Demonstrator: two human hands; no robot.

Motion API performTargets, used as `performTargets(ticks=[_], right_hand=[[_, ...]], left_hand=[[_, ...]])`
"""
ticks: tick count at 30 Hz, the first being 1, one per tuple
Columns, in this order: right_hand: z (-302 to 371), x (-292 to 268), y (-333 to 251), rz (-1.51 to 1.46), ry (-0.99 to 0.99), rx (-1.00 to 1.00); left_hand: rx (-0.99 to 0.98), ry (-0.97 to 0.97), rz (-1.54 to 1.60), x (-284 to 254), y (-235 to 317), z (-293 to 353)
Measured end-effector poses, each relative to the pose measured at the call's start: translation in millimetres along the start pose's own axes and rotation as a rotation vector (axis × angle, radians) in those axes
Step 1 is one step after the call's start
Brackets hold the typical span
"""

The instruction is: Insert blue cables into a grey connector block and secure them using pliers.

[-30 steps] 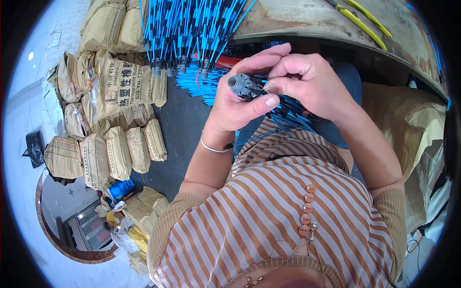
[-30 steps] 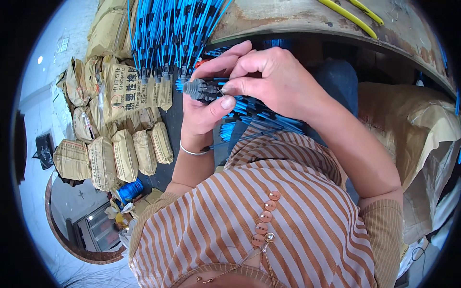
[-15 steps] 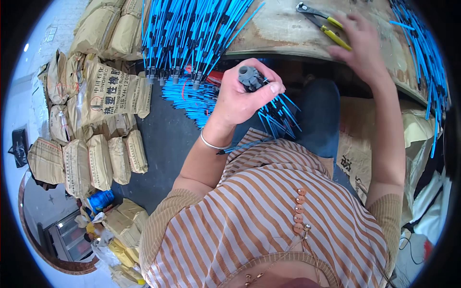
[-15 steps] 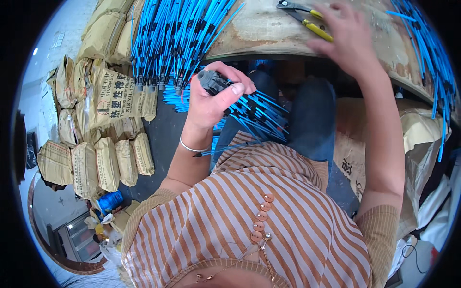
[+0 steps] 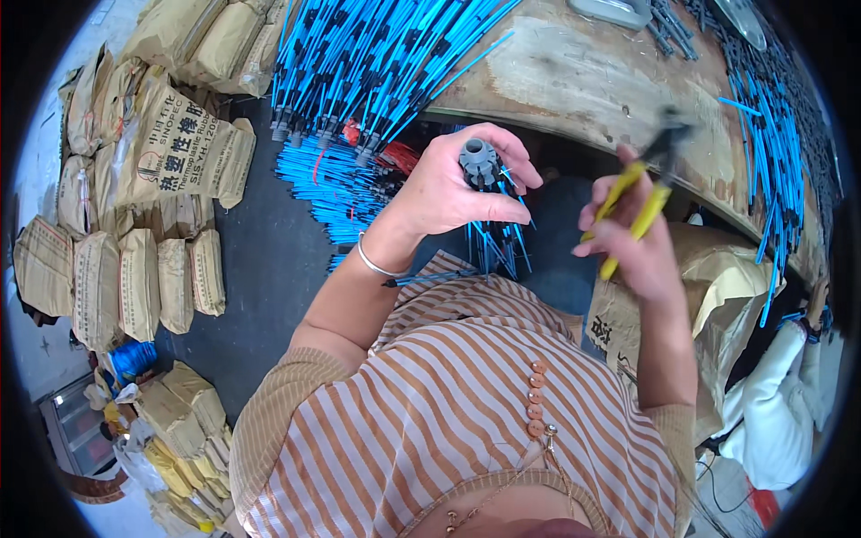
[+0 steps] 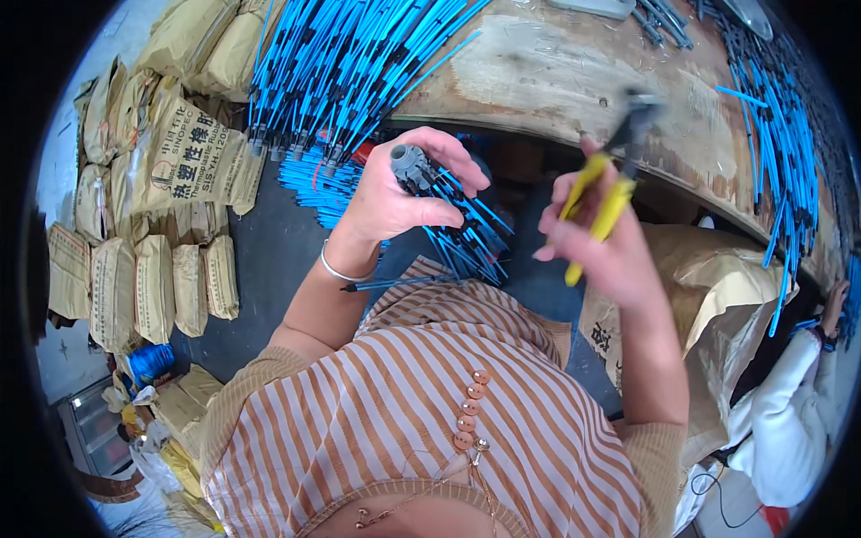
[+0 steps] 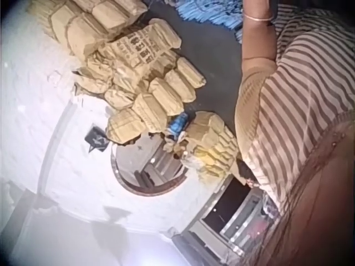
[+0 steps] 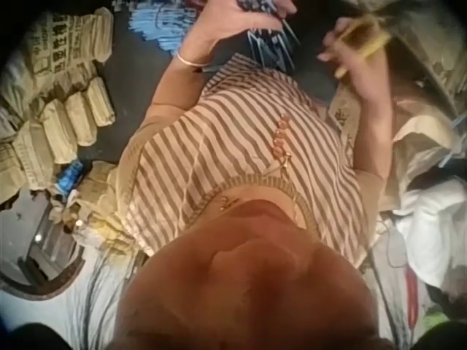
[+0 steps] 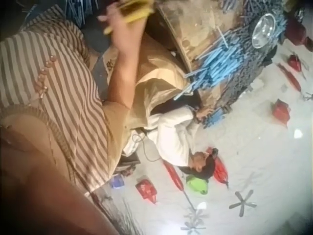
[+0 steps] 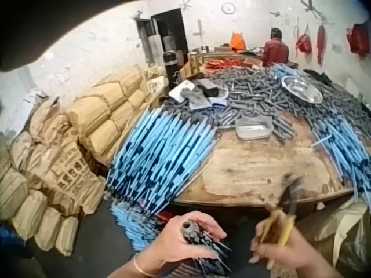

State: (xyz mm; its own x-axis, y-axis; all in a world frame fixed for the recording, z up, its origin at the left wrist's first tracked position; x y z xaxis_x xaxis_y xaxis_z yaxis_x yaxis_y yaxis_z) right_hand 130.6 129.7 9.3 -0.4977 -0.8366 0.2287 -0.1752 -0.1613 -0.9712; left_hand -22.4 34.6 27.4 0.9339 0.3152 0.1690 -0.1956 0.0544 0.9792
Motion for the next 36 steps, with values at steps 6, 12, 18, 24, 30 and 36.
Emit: performTargets(ticks=[6, 12, 18, 24, 30, 36], right_hand=[[1.3, 18.5, -55.9, 1.263, -0.096, -0.776], [14.8, 43.6, -76.2, 1.704, -0.08, -1.141], [26.8, 48.1, -64.8, 1.654, 0.006, -0.96], [23.7, 38.2, -84.7, 1.41, -0.459, -0.472], [30.9, 13.7, -39.3, 0.785, -0.572, 0.055], [37.3, 10.9, -29.8, 0.445, -0.645, 0.198]], left_hand=[[-0.01, -0.004, -0.002, 4.9, 5.3, -0.5], [-0.049, 0.036, -0.146, 5.8, 7.1, 3.3], [-0.131, 0.12, -0.198, 3.2, 3.9, 3.4], [-0.036, 0.006, -0.24, 16.7, 10.1, 7.0], [0.031, -0.314, -0.226, 56.5, 17.7, 6.0], [-0.134, -0.232, -0.243, 43.8, 3.9, -4.0]])
Point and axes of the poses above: each hand's wrist, its own z-axis away from the middle knuckle, its own x-axis out of the palm, y = z × x, the point moved 9 cm from there along -z, towards the middle knuckle, and after that the axes turned 15 degrees about -x, right-handed, at the moved point
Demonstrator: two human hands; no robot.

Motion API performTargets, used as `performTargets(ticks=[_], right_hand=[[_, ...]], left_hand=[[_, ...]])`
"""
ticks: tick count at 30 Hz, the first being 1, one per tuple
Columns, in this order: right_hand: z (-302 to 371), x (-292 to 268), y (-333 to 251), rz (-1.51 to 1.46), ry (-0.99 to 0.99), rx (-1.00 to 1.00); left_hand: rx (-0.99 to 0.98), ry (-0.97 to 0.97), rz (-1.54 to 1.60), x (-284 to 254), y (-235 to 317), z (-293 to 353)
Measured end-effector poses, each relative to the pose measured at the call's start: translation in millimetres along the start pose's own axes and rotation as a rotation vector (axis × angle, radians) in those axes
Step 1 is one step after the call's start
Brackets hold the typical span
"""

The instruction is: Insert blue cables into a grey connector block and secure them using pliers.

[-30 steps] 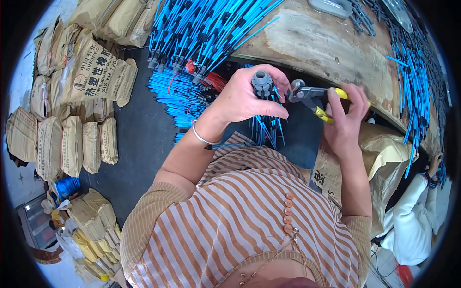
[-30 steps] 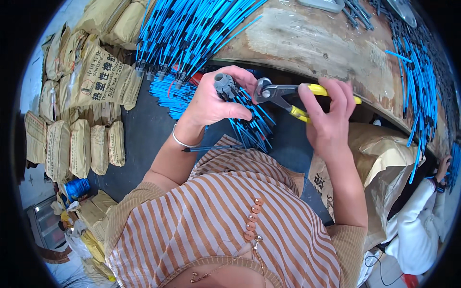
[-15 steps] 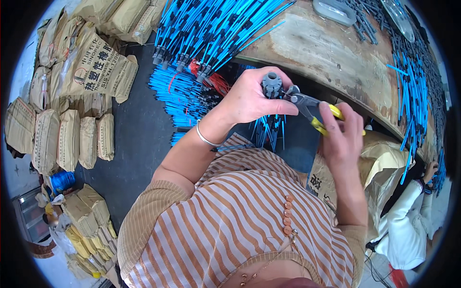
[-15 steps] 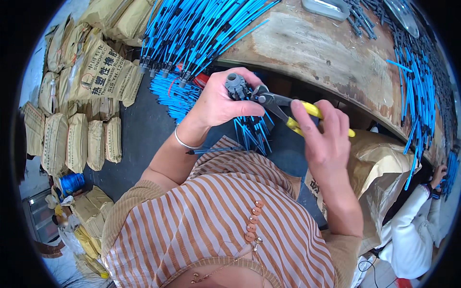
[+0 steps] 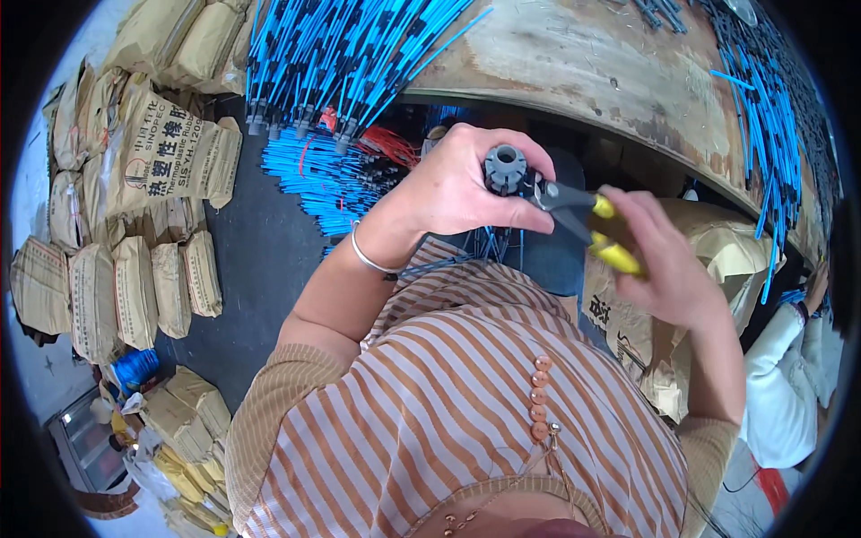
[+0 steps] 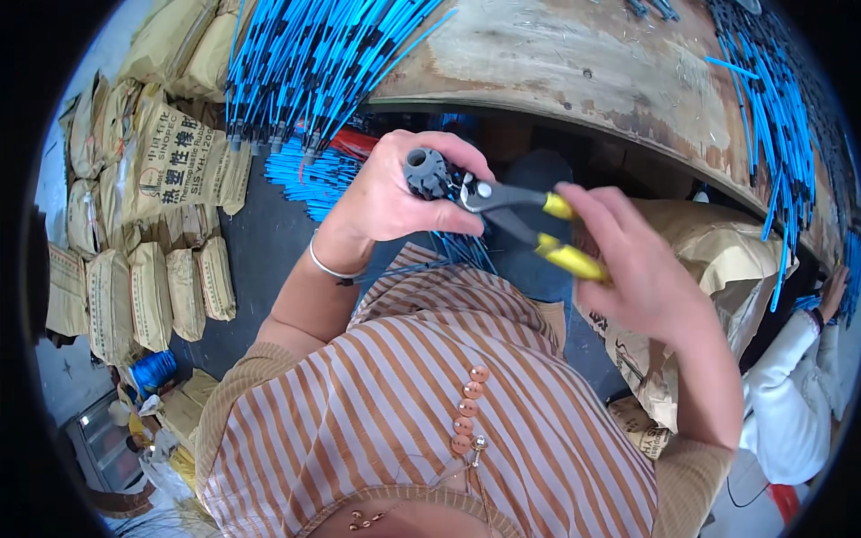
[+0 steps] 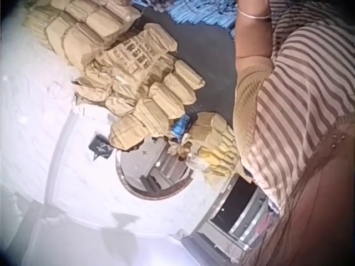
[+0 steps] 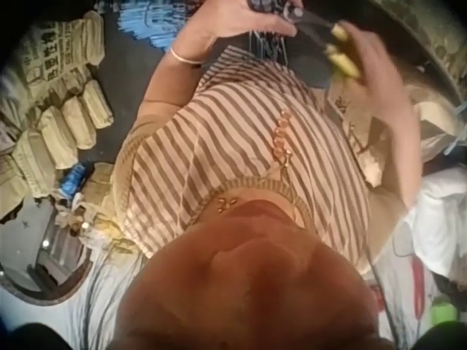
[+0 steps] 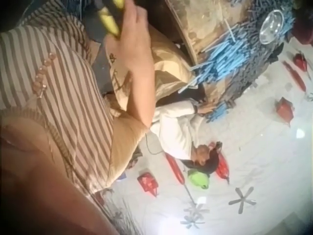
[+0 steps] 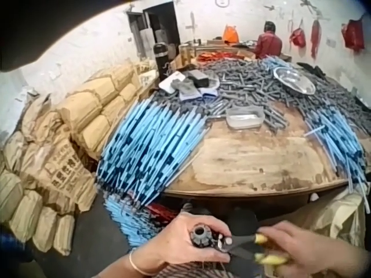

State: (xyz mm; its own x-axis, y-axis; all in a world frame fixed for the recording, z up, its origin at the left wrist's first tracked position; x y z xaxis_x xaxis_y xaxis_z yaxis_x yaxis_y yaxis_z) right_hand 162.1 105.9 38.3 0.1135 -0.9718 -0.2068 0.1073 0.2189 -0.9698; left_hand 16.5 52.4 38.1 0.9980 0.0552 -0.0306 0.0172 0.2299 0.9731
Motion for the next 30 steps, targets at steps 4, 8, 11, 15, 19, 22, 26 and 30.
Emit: performTargets(ticks=[4, 8, 11, 15, 19, 22, 26, 30], right_hand=[[15.7, -15.4, -31.8, 0.723, 0.161, -0.25], [34.9, 67.7, 43.8, -1.074, -0.228, 0.256], [13.6, 24.6, 23.9, -0.391, -0.01, 0.052], [1.4, -21.1, -22.2, 0.276, 0.153, -0.079], [19.3, 8.1, 19.3, -0.195, -0.041, 0.321], [30.6, 60.7, 66.8, -0.76, -0.187, 0.289], [19.9, 40.1, 38.0, -0.691, -0.126, 0.076], [15.2, 2.5, 11.2, -0.172, 0.065, -0.024]], left_hand=[[-0.037, 0.074, 0.005, -4.7, -6.8, 5.2], [0.122, -0.141, -0.062, 15.7, 10.7, -6.1], [0.013, -0.038, -0.041, 6.5, 2.1, -5.3], [-0.055, 0.074, -0.015, -8.4, -5.3, -0.2], [0.045, 0.008, 0.004, 2.0, -1.8, 1.9], [0.115, -0.126, -0.068, 16.2, 11.7, -6.6], [0.049, -0.034, -0.065, 10.9, 3.9, -2.7], [-0.008, 0.099, -0.055, 3.8, 2.3, 0.5]])
Point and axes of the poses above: each hand's wrist, its own z-axis away from the middle knuckle, its own x-axis out of the palm, y = z × x, the point moved 9 cm from there along -z, towards the middle knuckle, and after that the axes turned 15 degrees about -x, right-handed, at the moved point
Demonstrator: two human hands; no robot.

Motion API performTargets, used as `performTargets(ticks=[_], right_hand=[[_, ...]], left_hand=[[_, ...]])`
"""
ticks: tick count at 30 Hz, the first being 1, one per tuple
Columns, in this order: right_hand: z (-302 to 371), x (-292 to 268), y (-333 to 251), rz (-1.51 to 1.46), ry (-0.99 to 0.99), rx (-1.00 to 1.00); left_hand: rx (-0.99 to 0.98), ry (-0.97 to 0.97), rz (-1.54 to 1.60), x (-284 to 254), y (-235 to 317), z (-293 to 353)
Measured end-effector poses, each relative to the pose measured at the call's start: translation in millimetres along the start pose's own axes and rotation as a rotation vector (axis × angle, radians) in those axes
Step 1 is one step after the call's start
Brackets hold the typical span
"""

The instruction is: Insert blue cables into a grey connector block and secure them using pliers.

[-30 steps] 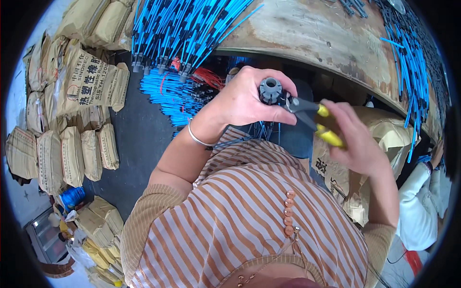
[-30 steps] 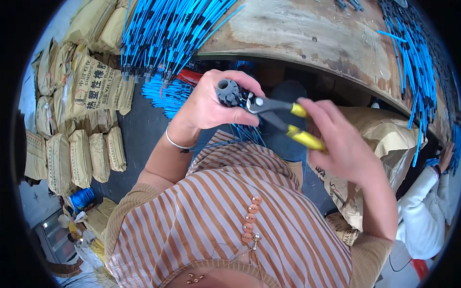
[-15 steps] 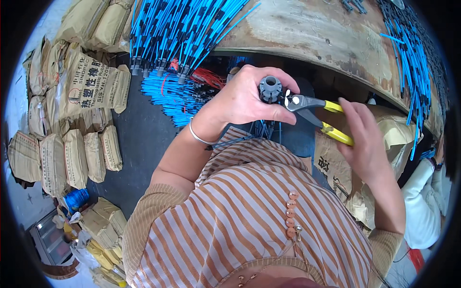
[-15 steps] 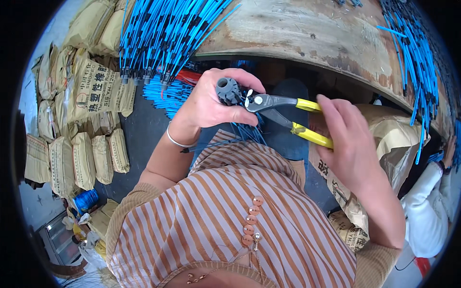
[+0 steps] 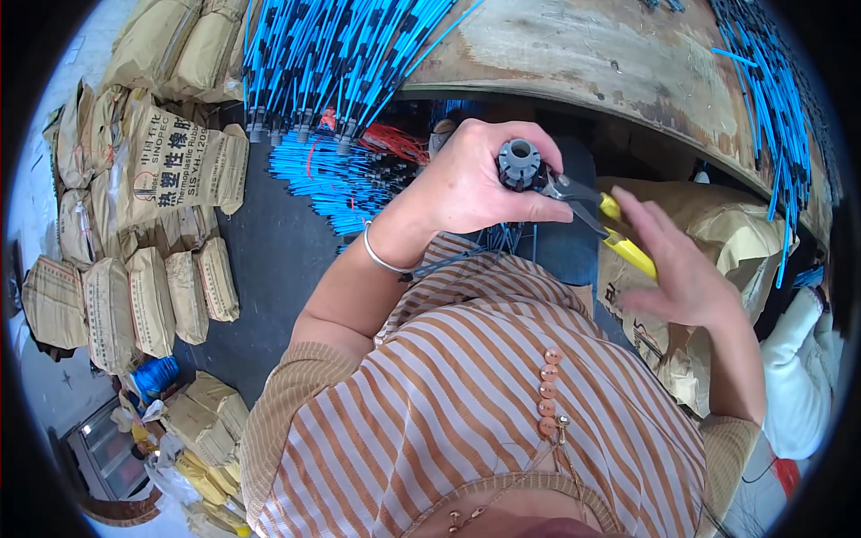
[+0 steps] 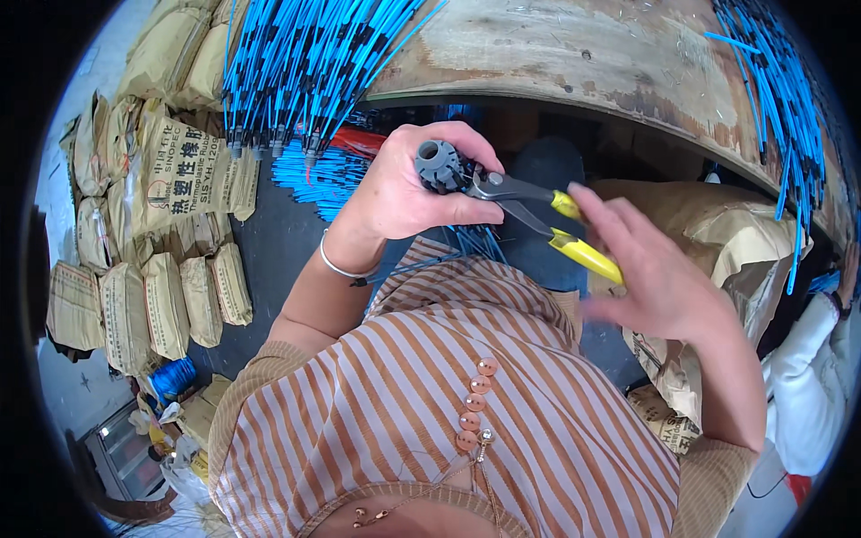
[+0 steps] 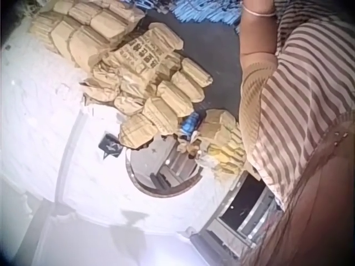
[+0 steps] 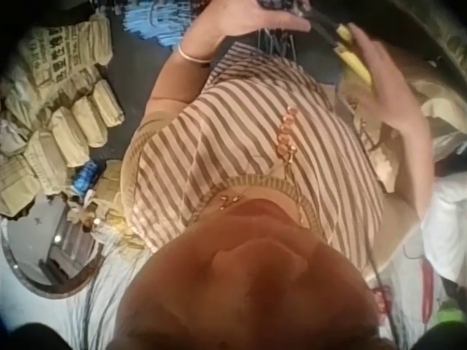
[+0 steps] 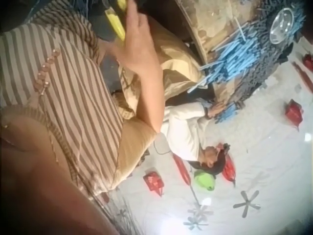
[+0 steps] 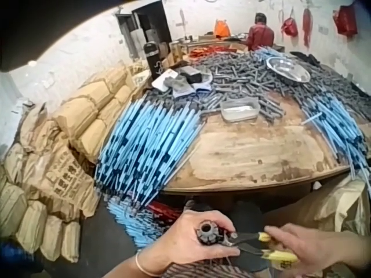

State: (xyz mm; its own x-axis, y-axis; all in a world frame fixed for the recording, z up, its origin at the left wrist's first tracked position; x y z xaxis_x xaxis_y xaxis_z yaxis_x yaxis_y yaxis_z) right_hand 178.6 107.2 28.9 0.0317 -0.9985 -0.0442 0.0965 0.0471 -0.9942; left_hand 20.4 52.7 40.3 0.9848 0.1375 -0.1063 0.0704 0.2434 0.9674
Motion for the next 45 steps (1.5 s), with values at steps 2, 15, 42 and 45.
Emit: performTargets(ticks=[2, 15, 42, 45], right_hand=[[4.6, -4.9, -15.0, 0.521, 0.03, -0.059], [-4.0, 2.4, -16.1, 0.632, 0.15, -0.053], [-31.6, -105.6, -45.1, 1.181, 0.393, 0.158], [-40.7, -146.0, -31.8, 1.401, 0.482, 0.256]], left_hand=[[0.001, 0.024, -0.029, 2.1, 4.6, -0.5], [0.095, 0.01, -0.004, -2.2, -1.9, 5.0], [0.18, -0.232, 0.766, -22.6, -28.7, -25.0], [0.146, -0.274, 0.851, -21.7, -44.6, -23.9]])
Point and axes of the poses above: each hand's wrist, its own z-axis away from the middle knuckle, its own x-axis out of the palm, y = z × x, the point moved 9 cm from there along -z, towards the middle knuckle, and after that the axes turned 15 degrees about -x, right-handed, at the moved point
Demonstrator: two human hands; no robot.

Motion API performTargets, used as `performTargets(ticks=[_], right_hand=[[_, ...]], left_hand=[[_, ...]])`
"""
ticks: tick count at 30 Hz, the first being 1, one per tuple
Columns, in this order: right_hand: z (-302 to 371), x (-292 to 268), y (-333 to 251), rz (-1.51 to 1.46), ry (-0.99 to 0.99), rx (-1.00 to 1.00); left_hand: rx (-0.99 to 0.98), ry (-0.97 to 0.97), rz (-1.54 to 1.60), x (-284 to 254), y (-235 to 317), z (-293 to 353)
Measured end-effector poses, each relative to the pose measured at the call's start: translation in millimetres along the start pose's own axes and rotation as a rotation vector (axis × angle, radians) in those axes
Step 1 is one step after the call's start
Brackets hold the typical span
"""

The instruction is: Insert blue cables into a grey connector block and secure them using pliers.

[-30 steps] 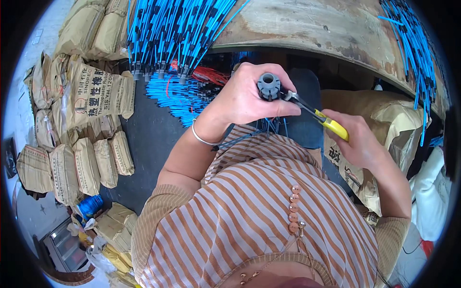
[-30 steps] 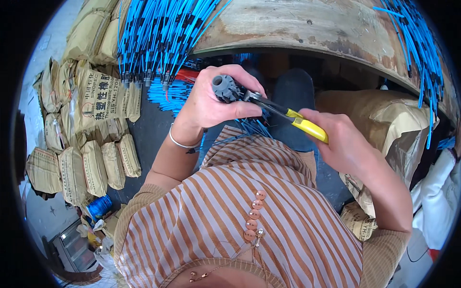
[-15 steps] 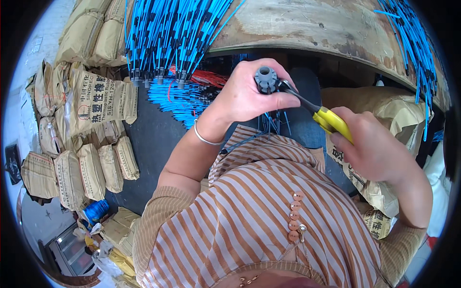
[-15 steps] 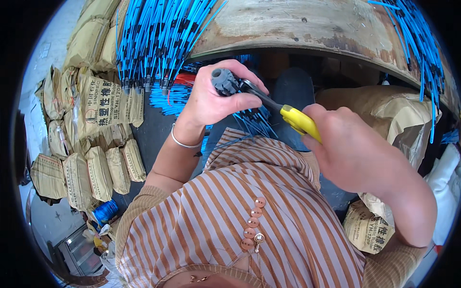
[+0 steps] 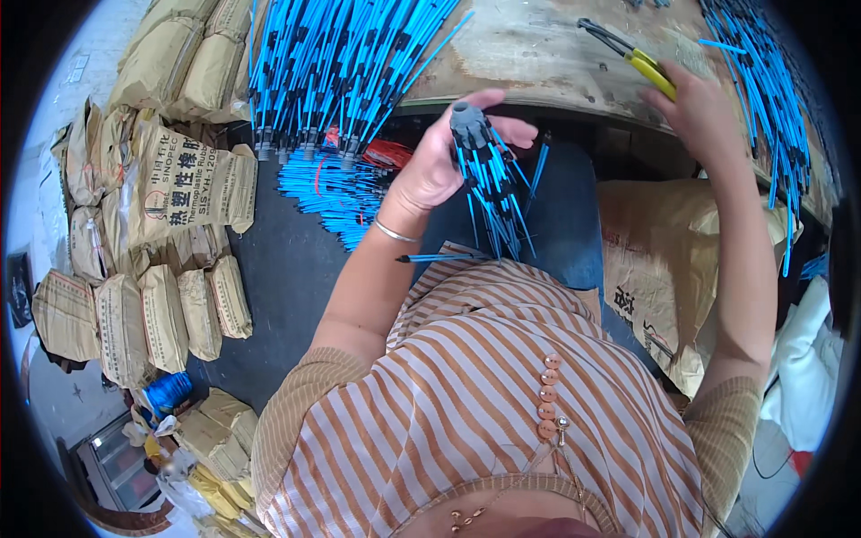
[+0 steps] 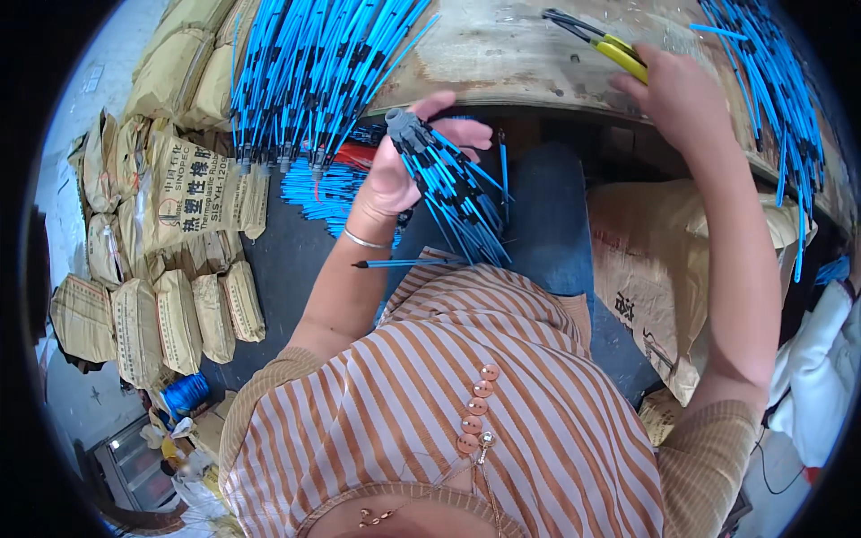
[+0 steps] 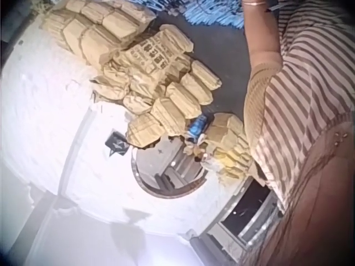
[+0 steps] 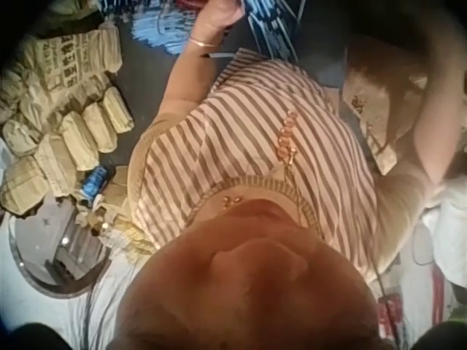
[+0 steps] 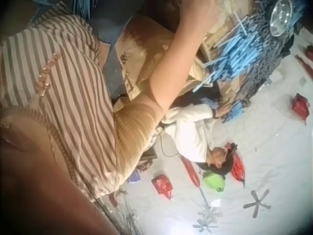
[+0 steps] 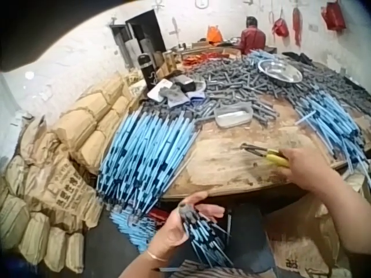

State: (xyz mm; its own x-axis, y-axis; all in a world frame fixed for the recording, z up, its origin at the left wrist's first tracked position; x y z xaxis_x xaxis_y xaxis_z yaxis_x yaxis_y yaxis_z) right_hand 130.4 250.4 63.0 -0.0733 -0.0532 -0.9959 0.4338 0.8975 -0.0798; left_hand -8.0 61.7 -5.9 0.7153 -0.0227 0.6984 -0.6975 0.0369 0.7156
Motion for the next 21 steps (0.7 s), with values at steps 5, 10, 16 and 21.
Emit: performTargets(ticks=[5, 10, 16, 21], right_hand=[[4.2, 19.0, 1.7, 0.309, 0.396, -0.269], [35.1, 19.9, -97.9, -1.168, 0.299, -0.173], [56.3, 0.9, -102.7, -1.053, 0.427, 0.109], [52.1, -29.4, -106.8, -0.724, 0.425, 0.171]], left_hand=[[-0.03, 0.083, -0.389, -2.9, -15.9, -0.6], [-0.051, 0.415, -0.723, 9.9, -16.0, -2.6], [0.115, 0.667, -1.068, 66.7, -1.9, -10.4], [0.193, 0.62, -1.02, 81.2, 12.7, -1.3]])
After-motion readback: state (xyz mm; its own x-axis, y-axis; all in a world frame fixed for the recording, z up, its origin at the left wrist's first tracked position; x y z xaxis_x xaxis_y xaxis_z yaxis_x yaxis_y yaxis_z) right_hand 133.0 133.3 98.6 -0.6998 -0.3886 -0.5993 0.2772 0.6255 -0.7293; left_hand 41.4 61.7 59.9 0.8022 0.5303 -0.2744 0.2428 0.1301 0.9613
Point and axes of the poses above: each hand's wrist, its own z-axis away from the middle knuckle, its own x-axis out of the palm, y = z × x, the point moved 9 cm from there along -z, towards the middle knuckle, and after that the axes turned 15 degrees about -x, right-handed, at the moved point
